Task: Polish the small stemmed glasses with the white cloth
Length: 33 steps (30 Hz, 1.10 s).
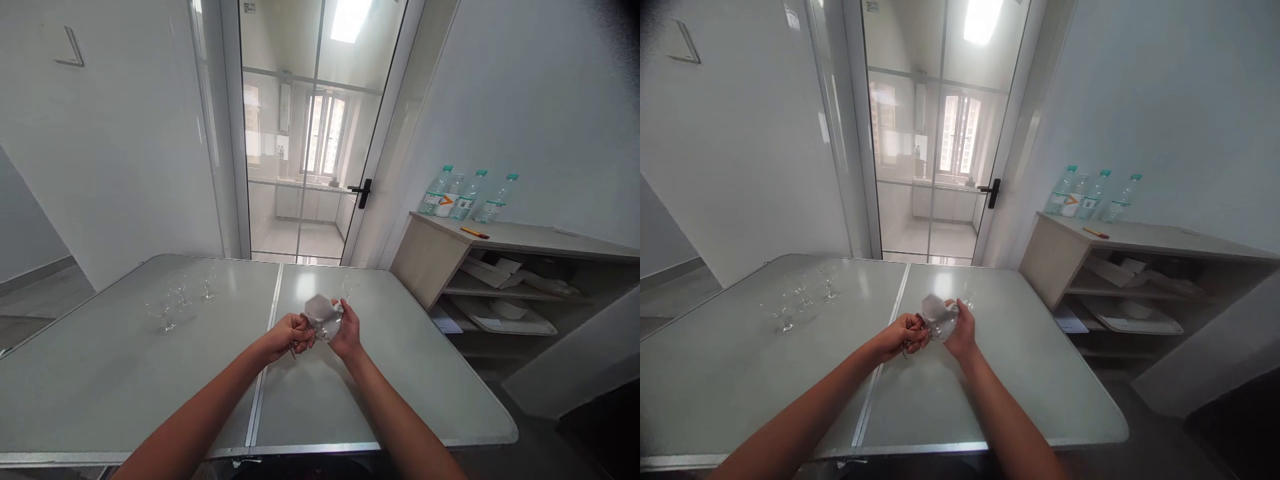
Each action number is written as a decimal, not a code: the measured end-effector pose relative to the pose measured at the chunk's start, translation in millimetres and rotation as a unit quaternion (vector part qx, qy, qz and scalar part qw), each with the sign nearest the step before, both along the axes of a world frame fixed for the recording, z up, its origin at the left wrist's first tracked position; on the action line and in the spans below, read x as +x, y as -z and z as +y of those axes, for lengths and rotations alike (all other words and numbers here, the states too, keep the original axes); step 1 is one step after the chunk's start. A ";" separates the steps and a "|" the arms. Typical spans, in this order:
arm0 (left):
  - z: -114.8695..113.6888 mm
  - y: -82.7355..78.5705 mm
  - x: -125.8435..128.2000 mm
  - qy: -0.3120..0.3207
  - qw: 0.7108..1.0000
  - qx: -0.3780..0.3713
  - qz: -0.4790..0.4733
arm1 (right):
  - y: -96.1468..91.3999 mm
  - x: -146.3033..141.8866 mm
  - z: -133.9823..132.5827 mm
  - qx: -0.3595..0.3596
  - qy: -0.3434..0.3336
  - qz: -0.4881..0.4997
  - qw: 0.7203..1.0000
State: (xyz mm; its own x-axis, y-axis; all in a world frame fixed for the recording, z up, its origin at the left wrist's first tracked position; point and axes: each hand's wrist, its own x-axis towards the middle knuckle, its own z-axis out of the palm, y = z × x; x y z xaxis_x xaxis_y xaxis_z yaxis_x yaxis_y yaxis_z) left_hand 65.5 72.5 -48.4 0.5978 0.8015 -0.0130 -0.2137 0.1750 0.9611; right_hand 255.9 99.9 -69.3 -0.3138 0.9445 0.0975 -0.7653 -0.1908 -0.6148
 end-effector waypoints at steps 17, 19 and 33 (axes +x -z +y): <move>11.3 25.0 6.9 -0.244 0.934 0.211 0.156 | -3.8 -14.9 -10.4 0.528 0.205 -0.544 0.619; 8.6 23.0 5.2 -0.235 0.923 0.250 0.177 | -8.2 -12.4 -8.6 0.531 0.221 -0.555 0.601; 10.1 22.7 -8.2 -0.087 0.899 0.362 0.230 | -7.5 17.1 9.0 0.145 0.075 -0.280 0.946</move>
